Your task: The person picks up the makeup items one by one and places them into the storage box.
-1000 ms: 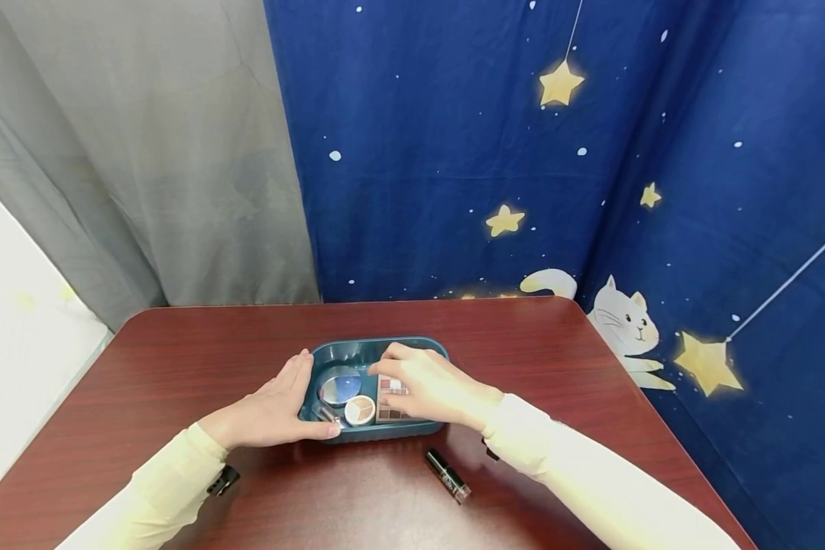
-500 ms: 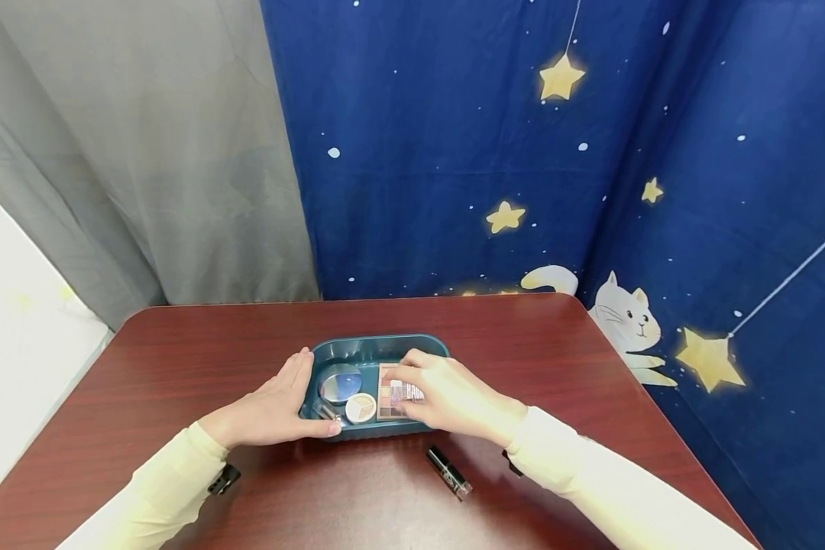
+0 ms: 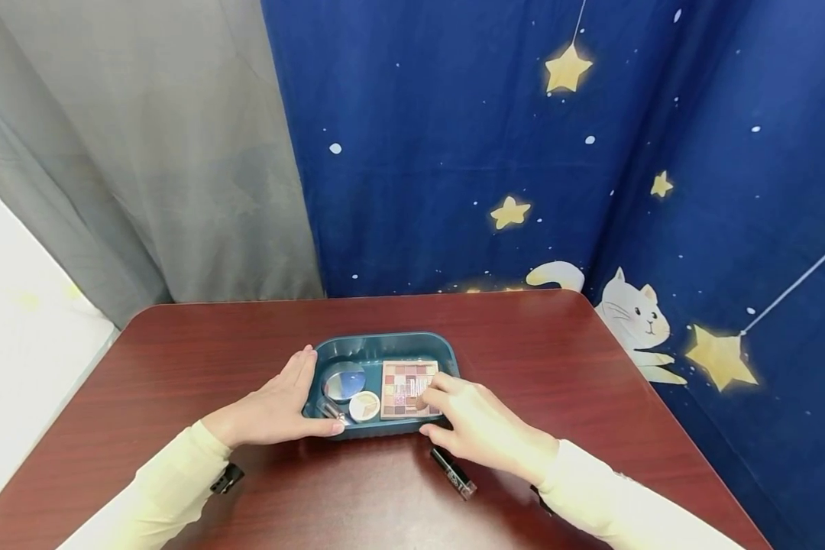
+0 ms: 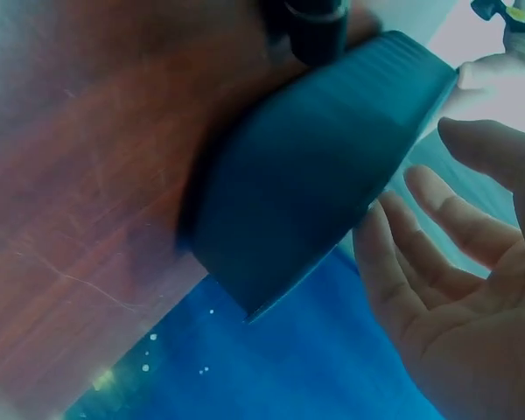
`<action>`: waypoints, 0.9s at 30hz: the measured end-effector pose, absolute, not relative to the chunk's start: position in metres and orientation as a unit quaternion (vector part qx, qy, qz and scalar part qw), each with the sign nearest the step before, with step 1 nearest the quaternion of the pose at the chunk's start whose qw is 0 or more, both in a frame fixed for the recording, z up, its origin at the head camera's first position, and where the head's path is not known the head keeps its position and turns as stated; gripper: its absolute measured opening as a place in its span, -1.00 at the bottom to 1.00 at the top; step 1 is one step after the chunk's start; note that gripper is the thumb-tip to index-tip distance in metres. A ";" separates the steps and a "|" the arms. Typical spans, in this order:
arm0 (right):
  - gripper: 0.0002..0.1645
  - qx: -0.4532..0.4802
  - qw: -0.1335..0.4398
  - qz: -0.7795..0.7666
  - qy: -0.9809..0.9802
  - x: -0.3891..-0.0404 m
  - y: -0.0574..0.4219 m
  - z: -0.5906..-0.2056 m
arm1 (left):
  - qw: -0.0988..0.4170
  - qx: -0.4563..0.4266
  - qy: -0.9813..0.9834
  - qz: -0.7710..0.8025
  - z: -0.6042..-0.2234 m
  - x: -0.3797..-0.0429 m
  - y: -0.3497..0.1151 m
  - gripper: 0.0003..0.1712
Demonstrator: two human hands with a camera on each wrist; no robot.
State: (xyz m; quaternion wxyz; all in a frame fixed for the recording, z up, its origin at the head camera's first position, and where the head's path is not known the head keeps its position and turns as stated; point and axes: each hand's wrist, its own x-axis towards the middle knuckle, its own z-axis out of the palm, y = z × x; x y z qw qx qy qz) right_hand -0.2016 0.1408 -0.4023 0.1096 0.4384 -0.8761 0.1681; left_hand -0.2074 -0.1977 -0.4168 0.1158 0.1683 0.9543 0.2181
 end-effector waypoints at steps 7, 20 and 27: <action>-0.68 0.448 0.155 0.166 -0.865 -0.186 0.148 -0.405 | 0.113 0.170 0.954 0.218 -0.416 -0.208 -0.198 0.57; -0.72 0.441 0.160 0.171 -0.866 -0.164 0.159 -0.426 | 0.116 0.162 0.955 0.221 -0.416 -0.208 -0.197 0.56; -0.71 0.377 0.152 0.156 -0.900 -0.158 0.162 -0.436 | 0.118 0.161 0.954 0.223 -0.413 -0.206 -0.197 0.54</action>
